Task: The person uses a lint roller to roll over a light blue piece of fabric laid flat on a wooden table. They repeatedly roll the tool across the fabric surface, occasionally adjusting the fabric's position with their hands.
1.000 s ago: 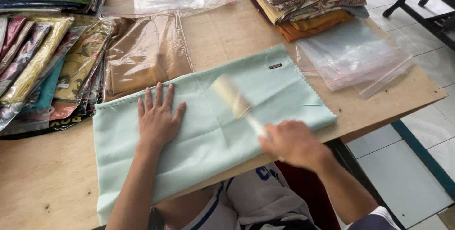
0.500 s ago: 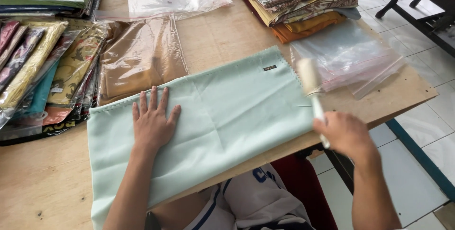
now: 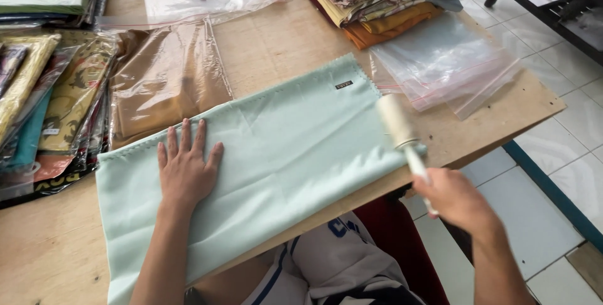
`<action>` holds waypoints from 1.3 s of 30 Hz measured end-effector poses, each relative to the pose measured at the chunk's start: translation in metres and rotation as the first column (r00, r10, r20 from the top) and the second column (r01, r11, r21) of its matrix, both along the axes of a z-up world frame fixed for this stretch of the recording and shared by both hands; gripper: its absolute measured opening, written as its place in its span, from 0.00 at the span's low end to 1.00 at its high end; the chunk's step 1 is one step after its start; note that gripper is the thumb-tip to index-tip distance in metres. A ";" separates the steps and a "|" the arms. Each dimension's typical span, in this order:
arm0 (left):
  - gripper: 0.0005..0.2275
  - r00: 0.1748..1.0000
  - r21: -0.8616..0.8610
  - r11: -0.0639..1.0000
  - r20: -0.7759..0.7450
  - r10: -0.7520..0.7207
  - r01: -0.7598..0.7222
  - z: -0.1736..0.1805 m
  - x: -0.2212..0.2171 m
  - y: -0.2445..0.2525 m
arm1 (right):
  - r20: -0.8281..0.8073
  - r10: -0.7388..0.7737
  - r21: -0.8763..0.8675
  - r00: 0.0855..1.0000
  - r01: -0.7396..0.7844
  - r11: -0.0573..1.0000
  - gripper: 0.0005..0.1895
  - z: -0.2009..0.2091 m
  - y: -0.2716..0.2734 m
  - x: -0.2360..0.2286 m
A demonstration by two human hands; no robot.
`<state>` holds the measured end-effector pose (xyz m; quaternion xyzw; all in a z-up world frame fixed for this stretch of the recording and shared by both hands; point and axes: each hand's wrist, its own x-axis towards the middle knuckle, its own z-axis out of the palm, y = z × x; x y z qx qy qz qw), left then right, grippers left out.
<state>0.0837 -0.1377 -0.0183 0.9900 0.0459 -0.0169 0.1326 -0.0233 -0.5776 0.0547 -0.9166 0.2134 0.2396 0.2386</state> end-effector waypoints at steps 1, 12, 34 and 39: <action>0.33 1.000 0.000 1.000 -0.002 -0.007 0.007 -0.001 0.001 0.001 | -0.002 -0.007 0.000 1.000 0.007 1.000 0.21 0.003 -0.004 -0.003; 0.33 1.000 0.001 1.000 0.019 -0.010 0.010 -0.001 -0.001 0.002 | -0.013 0.334 0.660 0.942 -0.243 0.711 0.16 -0.031 0.048 -0.062; 0.25 0.991 -0.145 0.988 0.129 -0.030 0.049 0.066 -0.192 -0.130 | -0.019 0.095 0.983 0.995 0.001 0.186 0.22 -0.129 0.104 -0.102; 0.30 0.892 -0.701 0.713 -0.311 -0.329 0.018 0.056 -0.224 -0.134 | -0.097 0.270 0.971 0.958 0.032 0.236 0.30 -0.121 0.121 -0.104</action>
